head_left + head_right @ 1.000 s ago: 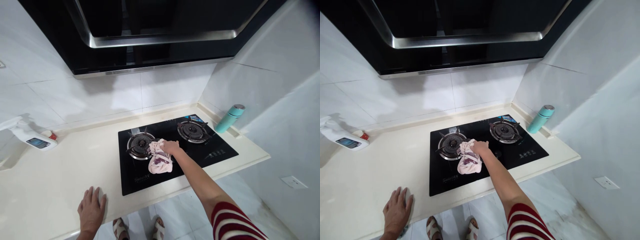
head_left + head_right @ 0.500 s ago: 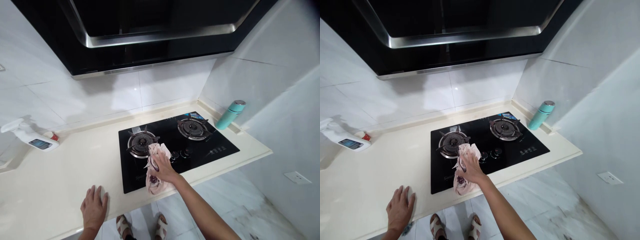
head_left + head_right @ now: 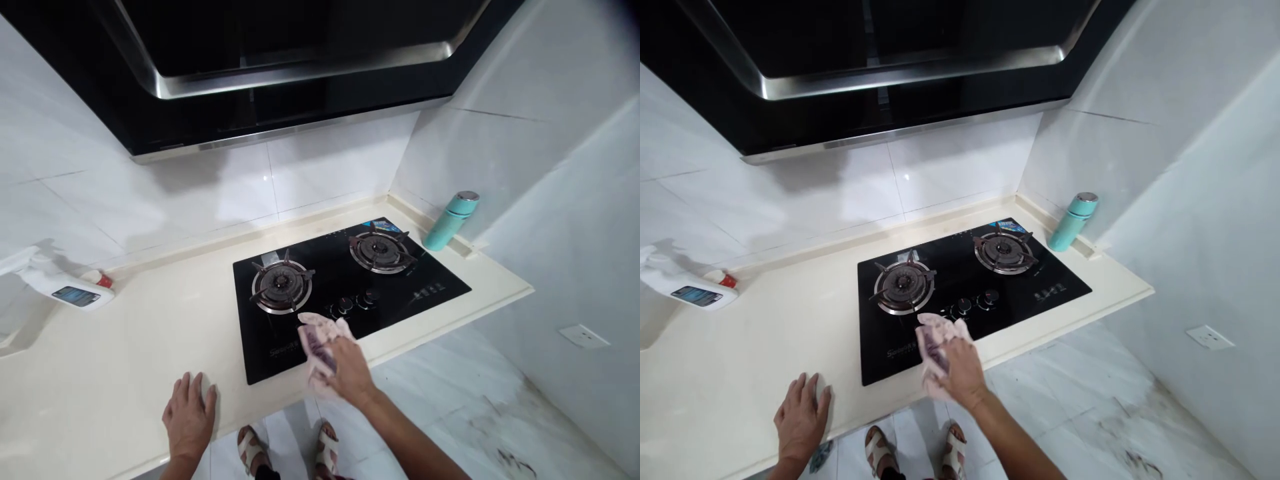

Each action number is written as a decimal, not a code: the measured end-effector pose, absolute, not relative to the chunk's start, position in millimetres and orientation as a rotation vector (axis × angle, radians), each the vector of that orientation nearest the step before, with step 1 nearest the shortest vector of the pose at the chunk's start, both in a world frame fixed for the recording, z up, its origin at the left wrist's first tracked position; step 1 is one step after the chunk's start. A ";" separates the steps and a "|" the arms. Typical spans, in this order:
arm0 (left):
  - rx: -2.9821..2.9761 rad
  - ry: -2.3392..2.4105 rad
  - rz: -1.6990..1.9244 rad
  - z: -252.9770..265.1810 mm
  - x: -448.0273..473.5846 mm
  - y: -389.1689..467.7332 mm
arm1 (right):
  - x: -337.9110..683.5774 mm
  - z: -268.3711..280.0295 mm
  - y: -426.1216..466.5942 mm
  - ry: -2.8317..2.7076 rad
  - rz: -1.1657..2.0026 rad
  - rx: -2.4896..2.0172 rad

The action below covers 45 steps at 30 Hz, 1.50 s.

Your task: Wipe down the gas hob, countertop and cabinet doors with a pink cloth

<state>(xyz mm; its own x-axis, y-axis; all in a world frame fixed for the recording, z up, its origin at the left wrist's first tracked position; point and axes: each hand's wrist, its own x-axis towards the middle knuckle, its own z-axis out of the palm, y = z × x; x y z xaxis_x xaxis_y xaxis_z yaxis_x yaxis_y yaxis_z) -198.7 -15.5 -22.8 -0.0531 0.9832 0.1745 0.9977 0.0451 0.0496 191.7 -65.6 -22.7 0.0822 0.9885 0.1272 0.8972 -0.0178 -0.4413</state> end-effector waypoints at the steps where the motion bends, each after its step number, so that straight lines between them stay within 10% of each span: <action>1: -2.099 -2.199 -0.241 -22.2 -198.2 -15.5 | 211.8 -29.5 -67.6 -1.780 0.214 -2.021; 13: -2.113 -2.196 -0.251 -20.3 -192.5 -15.3 | 401.8 -25.4 -53.8 -0.667 -0.113 -2.565; 28: -2.119 -2.324 -0.211 -8.0 -188.9 -11.1 | 88.2 -24.5 -70.0 -2.045 0.399 -1.649; 45: -2.072 -2.306 -0.198 -11.3 -186.5 -5.1 | 514.8 -31.8 -55.5 -0.725 0.059 -2.642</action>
